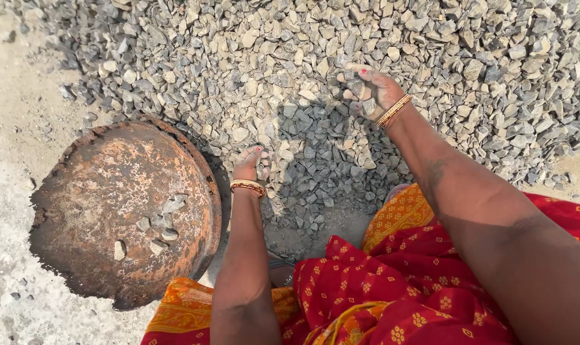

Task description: The person sits on a concrete surface beside a pile of crushed stone and picks suitable stones by hand, placing them one at a time into a large rusty metal basin. They continue gathering handfuls of gravel from the pile into the basin throughout the episode.

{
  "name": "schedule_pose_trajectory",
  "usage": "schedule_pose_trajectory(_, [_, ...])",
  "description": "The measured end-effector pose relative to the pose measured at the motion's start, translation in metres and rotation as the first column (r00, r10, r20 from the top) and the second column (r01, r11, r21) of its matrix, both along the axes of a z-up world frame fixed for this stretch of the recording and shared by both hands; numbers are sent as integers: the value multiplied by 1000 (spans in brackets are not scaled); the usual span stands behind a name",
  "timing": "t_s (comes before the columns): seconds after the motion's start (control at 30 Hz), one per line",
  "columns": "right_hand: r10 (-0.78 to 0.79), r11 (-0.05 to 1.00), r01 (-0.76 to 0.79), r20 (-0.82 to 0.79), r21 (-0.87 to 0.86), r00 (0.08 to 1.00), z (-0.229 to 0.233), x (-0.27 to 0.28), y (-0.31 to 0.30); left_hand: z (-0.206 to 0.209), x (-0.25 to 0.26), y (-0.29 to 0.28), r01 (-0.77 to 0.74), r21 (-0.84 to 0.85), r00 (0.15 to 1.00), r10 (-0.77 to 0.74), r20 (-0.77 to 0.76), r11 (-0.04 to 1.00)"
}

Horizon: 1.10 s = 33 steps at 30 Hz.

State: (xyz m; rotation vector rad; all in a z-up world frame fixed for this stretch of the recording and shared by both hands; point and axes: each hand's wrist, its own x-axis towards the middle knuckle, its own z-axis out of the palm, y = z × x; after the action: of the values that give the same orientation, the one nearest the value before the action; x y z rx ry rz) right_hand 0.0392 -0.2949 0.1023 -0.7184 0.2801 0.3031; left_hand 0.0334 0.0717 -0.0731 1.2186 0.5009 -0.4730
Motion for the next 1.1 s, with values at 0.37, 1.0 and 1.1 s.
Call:
schedule_pose_trajectory(0.37, [383,-525,-220,-459,-822,802,-54,-40,70,92,-42,-65,123,944,646,-746,159,308])
schedule_pose_trajectory(1.0, [543,-681,148,-359,-717,759,-79,-70,57,109,-17,-2,69,-658,997,-26,74,750])
schedule_pose_trajectory(1.1, [575,-688,220,-335,-691,746,-89,-66,52,129,-9,-5,52,-706,998,-12,61,707])
